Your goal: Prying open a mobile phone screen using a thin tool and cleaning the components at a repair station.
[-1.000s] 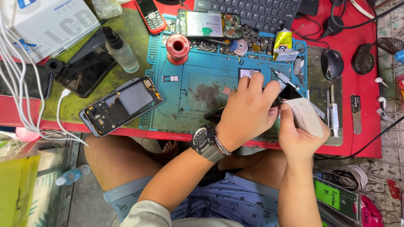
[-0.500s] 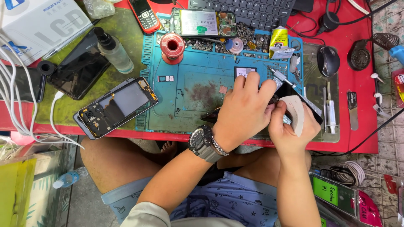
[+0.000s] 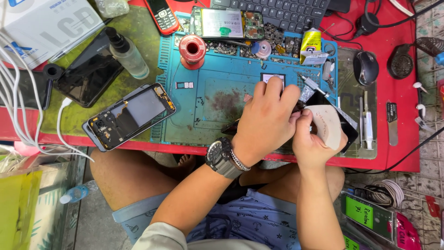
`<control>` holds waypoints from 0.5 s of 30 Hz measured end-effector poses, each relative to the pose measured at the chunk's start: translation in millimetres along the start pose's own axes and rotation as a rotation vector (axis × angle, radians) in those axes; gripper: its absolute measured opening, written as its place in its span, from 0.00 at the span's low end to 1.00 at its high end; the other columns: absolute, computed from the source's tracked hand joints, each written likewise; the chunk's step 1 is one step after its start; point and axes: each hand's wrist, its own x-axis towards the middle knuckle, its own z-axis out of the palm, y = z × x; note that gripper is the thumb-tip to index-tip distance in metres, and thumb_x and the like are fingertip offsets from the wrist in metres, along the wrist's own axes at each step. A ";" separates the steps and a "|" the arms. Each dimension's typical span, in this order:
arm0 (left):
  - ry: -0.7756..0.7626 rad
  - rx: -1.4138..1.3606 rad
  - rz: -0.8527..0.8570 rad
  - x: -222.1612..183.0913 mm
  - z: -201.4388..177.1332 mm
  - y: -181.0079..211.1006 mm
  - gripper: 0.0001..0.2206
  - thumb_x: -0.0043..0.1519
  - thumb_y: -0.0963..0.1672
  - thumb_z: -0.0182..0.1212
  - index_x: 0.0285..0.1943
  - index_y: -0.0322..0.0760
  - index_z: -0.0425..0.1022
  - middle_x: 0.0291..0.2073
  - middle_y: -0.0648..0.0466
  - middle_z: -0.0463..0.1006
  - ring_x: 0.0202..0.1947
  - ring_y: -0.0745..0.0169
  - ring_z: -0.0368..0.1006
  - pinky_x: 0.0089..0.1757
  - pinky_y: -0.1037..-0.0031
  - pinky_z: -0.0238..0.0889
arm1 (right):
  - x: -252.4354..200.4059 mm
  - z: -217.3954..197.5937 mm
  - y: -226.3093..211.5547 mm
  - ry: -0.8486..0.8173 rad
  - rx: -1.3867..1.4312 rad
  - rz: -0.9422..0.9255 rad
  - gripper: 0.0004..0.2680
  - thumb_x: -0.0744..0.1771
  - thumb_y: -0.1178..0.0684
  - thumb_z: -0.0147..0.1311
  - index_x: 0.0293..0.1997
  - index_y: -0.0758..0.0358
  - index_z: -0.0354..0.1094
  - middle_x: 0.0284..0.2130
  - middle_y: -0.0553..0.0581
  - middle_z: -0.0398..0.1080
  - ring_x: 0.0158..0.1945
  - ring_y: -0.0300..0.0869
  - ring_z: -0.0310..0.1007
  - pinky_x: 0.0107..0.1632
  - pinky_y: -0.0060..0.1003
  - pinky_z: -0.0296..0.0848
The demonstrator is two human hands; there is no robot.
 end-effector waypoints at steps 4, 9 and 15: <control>0.011 0.002 0.010 1.0 -5.1 -4.9 0.28 0.38 0.46 0.80 0.37 0.42 0.60 0.33 0.57 0.54 0.36 0.51 0.69 0.30 0.64 0.74 | -0.3 7.7 -14.4 0.015 -0.008 -0.002 0.03 0.65 0.71 0.62 0.31 0.78 0.72 0.23 0.69 0.70 0.31 0.66 0.78 0.31 0.42 0.70; 0.009 -0.043 0.014 -1.5 -8.4 -5.4 0.26 0.40 0.45 0.79 0.36 0.39 0.60 0.33 0.56 0.55 0.34 0.49 0.70 0.32 0.61 0.75 | 0.8 11.6 -27.4 0.040 -0.037 0.021 0.03 0.65 0.71 0.61 0.32 0.77 0.73 0.24 0.70 0.72 0.33 0.72 0.75 0.29 0.44 0.70; 0.012 -0.046 0.019 -5.6 -9.0 -5.3 0.25 0.40 0.44 0.80 0.36 0.39 0.61 0.33 0.55 0.56 0.36 0.49 0.71 0.31 0.62 0.75 | 1.0 7.4 -33.7 0.043 -0.060 0.004 0.04 0.65 0.71 0.63 0.32 0.78 0.73 0.25 0.72 0.71 0.31 0.74 0.72 0.30 0.45 0.70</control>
